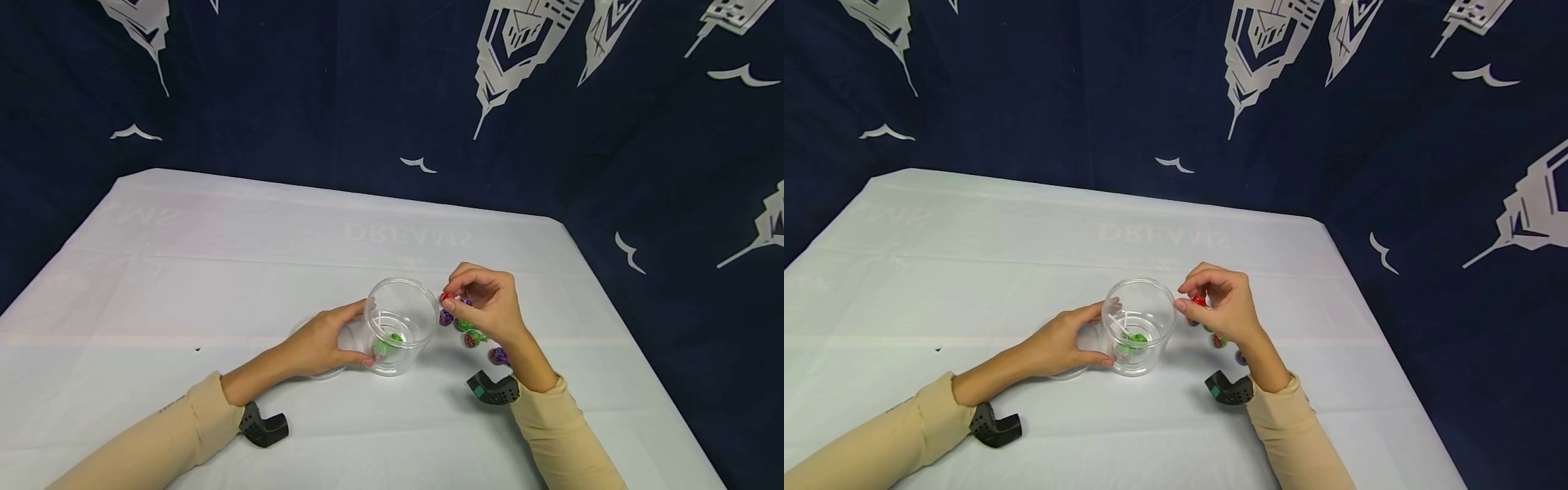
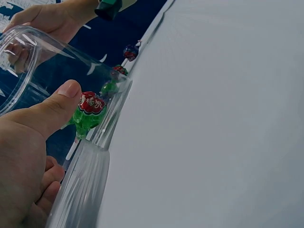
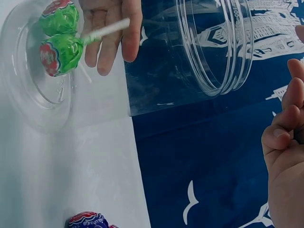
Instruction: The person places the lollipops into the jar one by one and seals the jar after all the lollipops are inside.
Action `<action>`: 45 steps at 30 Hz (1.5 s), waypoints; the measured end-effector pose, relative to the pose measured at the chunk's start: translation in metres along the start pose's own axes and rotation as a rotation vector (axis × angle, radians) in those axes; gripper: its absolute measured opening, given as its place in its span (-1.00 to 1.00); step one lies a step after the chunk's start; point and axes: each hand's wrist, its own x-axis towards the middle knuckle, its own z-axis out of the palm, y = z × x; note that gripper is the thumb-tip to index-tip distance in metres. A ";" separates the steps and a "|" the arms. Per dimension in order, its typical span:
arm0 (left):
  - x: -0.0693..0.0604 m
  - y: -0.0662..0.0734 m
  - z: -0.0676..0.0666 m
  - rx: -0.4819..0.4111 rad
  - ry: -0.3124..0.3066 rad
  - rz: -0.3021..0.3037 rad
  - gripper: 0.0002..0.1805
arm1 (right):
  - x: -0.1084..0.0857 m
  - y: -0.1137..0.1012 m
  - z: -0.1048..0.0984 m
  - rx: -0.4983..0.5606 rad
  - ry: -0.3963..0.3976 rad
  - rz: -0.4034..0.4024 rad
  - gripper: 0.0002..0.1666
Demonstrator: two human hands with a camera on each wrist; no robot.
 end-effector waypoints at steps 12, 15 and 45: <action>0.000 -0.001 0.000 0.008 0.001 -0.013 0.01 | -0.007 0.000 -0.001 -0.016 -0.002 0.036 -0.62; -0.001 -0.002 0.000 0.006 -0.002 -0.013 0.01 | -0.011 0.000 -0.002 -0.015 -0.011 0.050 -0.60; 0.000 0.000 0.001 -0.011 0.001 -0.001 0.02 | -0.055 -0.004 -0.029 -0.198 0.033 0.104 -0.86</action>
